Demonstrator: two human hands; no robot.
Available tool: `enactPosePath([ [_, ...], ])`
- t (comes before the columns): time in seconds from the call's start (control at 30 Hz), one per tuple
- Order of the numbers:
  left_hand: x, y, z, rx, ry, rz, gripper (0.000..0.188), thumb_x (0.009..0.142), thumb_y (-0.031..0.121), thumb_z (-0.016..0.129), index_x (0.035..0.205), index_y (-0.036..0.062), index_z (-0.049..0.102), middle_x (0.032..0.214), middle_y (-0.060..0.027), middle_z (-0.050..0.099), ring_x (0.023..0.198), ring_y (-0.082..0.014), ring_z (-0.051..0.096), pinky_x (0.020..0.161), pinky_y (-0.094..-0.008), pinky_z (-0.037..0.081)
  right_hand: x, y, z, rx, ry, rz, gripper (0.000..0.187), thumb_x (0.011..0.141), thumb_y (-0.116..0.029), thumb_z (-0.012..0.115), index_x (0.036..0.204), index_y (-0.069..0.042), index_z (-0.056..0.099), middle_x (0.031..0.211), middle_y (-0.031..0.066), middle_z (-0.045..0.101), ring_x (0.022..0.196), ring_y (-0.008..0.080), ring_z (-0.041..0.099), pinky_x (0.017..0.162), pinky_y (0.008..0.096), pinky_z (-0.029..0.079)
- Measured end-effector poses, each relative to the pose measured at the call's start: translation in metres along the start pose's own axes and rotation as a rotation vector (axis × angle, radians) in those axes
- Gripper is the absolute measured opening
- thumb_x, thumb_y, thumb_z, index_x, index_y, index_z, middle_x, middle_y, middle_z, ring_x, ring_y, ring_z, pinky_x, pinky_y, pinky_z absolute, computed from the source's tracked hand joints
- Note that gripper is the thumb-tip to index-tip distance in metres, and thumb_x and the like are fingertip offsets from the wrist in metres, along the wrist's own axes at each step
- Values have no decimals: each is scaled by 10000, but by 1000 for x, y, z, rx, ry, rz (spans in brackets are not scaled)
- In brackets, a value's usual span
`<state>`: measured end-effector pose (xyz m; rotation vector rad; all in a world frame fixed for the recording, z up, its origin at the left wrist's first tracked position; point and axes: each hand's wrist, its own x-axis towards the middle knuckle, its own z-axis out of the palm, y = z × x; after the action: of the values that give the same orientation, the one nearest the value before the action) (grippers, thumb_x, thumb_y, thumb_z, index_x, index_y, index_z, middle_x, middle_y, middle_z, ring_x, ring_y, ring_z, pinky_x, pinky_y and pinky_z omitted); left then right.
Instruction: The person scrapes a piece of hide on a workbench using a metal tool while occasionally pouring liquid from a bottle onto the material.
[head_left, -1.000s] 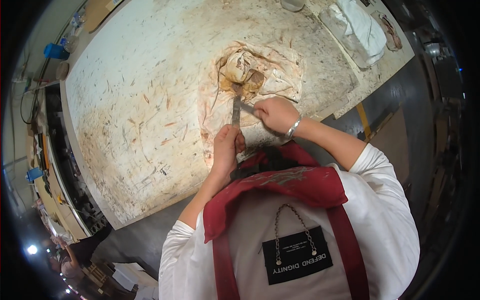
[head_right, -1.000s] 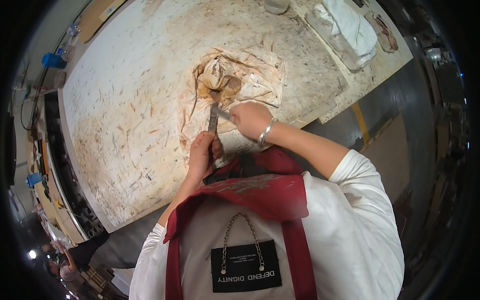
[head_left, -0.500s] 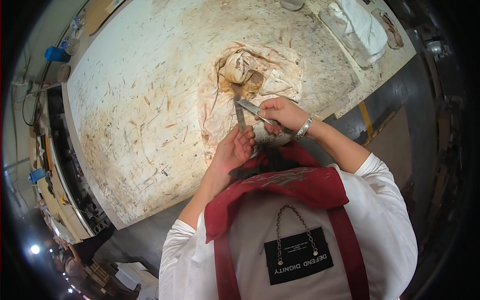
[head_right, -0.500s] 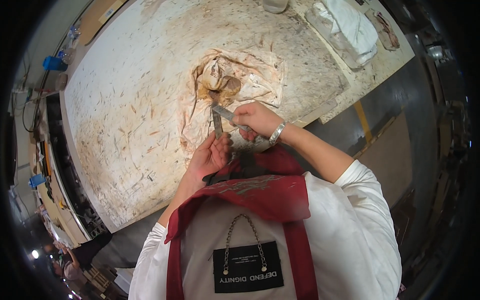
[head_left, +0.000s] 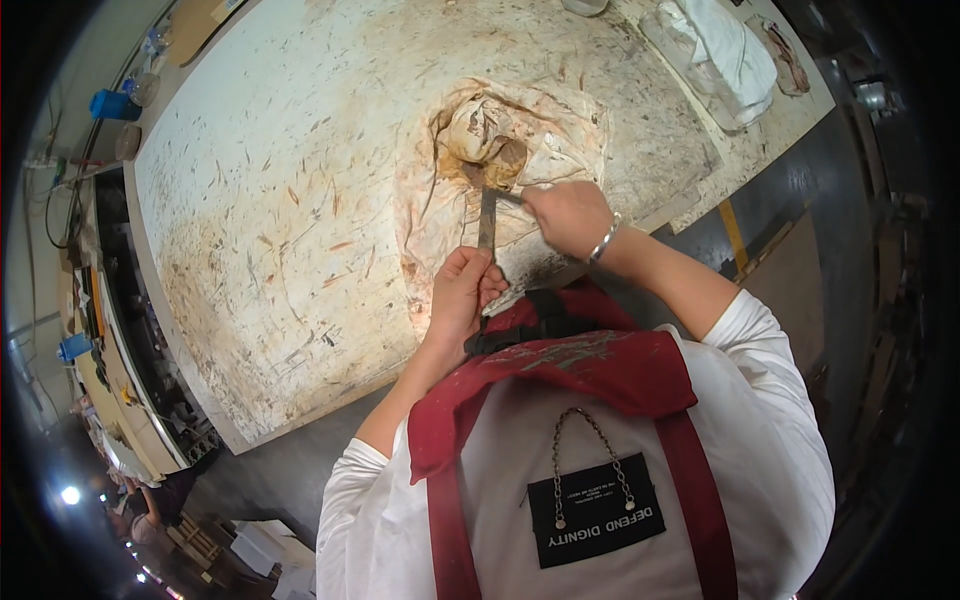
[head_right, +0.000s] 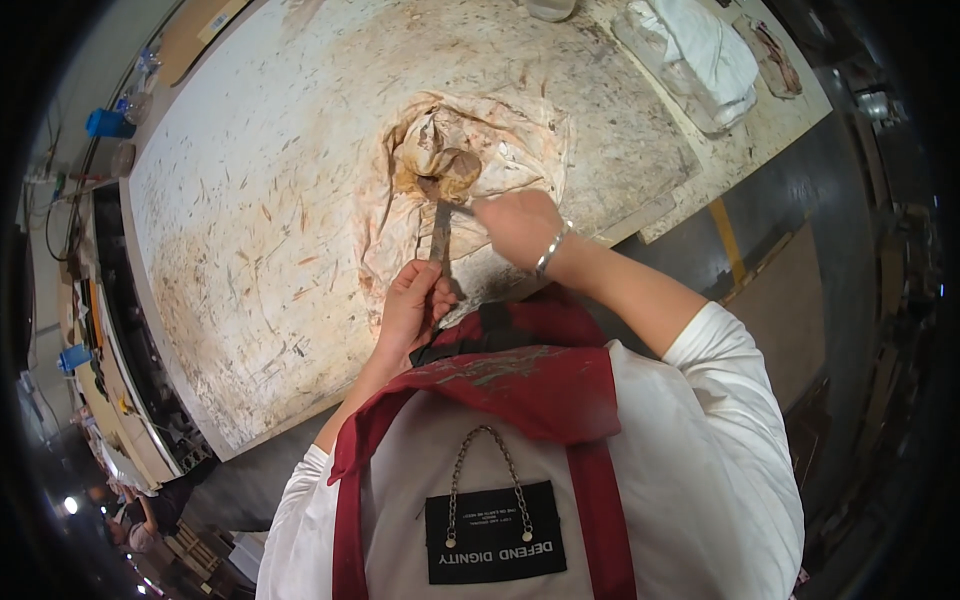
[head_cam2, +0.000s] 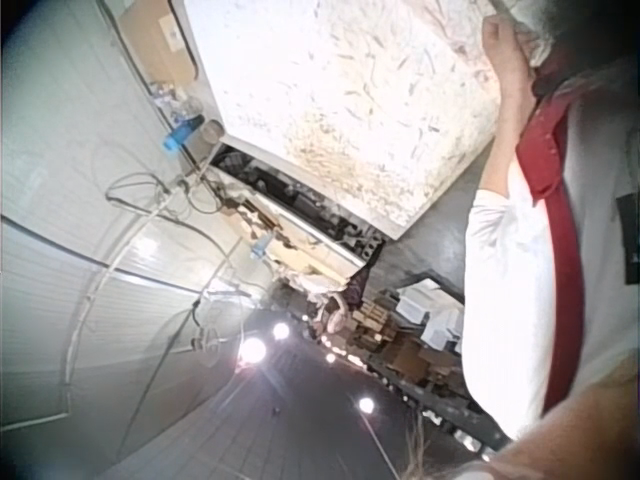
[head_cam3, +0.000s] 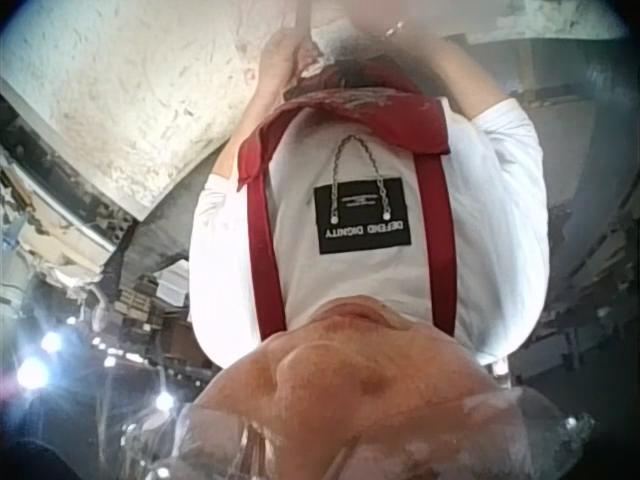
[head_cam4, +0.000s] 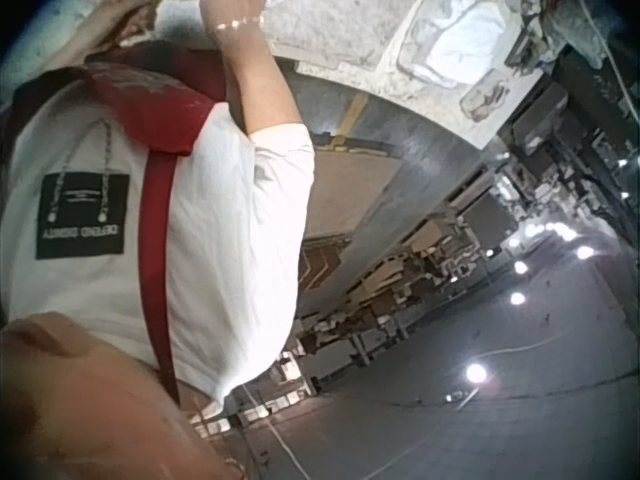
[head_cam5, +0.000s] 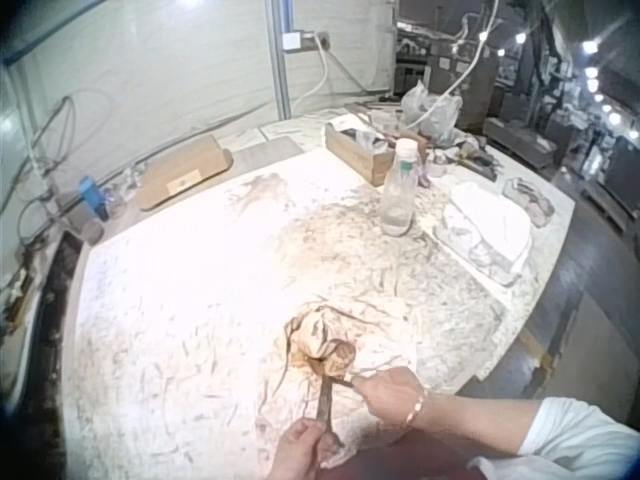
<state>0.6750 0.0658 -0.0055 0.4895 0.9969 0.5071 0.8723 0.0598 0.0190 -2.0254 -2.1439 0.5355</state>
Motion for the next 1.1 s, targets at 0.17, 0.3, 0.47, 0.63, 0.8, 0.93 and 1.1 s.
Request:
enactPosePath([
  [0.17, 3, -4, -3, 42, 6, 10, 158, 897, 217, 558, 846, 69, 539, 652, -8, 570, 534, -88, 571, 448, -165, 441, -12, -14, -2, 144, -47, -57, 176, 847, -207, 496, 755, -80, 576, 613, 166, 567, 597, 365, 566, 551, 457, 426],
  [0.3, 3, -3, -2, 43, -8, 29, 162, 897, 219, 559, 846, 67, 539, 649, -8, 567, 534, -88, 568, 452, -164, 443, -9, -13, -4, 236, -102, 4, 166, 832, -205, 523, 761, -66, 579, 643, 171, 570, 636, 364, 567, 573, 457, 426],
  [0.47, 4, -5, -6, 52, -7, 7, 160, 897, 215, 558, 838, 69, 529, 650, -13, 560, 534, -100, 558, 454, -175, 432, -19, -14, -1, 332, -222, 16, 185, 831, -227, 506, 789, -77, 603, 694, 157, 602, 685, 348, 587, 617, 457, 444],
  [0.63, 3, -1, -2, 64, -9, 2, 151, 894, 203, 558, 841, 67, 520, 651, -22, 558, 545, -103, 549, 482, -186, 428, -2, 2, 11, 245, 7, 181, 173, 830, -231, 530, 805, -76, 603, 668, 161, 587, 653, 361, 570, 593, 450, 439],
  [0.8, -1, 3, 0, 78, -39, -22, 147, 893, 190, 554, 840, 59, 516, 647, -24, 555, 550, -101, 543, 506, -194, 428, -6, 4, 5, 222, -83, 79, 181, 833, -237, 518, 786, -85, 603, 660, 170, 586, 646, 368, 573, 587, 457, 434],
  [0.93, -21, 15, 2, 166, 19, 28, 132, 896, 153, 533, 822, 48, 503, 605, -37, 507, 530, -108, 477, 511, -214, 406, 1, 2, -10, 40, -65, 82, 140, 799, -166, 502, 807, -65, 598, 660, 167, 604, 655, 366, 589, 593, 463, 445],
  [1.1, -31, 10, -15, 98, 12, 107, 130, 899, 135, 522, 803, 56, 483, 602, -29, 499, 523, -104, 435, 514, -231, 377, -2, -4, -45, 552, -176, 223, 154, 840, -134, 479, 792, -23, 574, 608, 137, 597, 557, 273, 598, 525, 375, 475],
])
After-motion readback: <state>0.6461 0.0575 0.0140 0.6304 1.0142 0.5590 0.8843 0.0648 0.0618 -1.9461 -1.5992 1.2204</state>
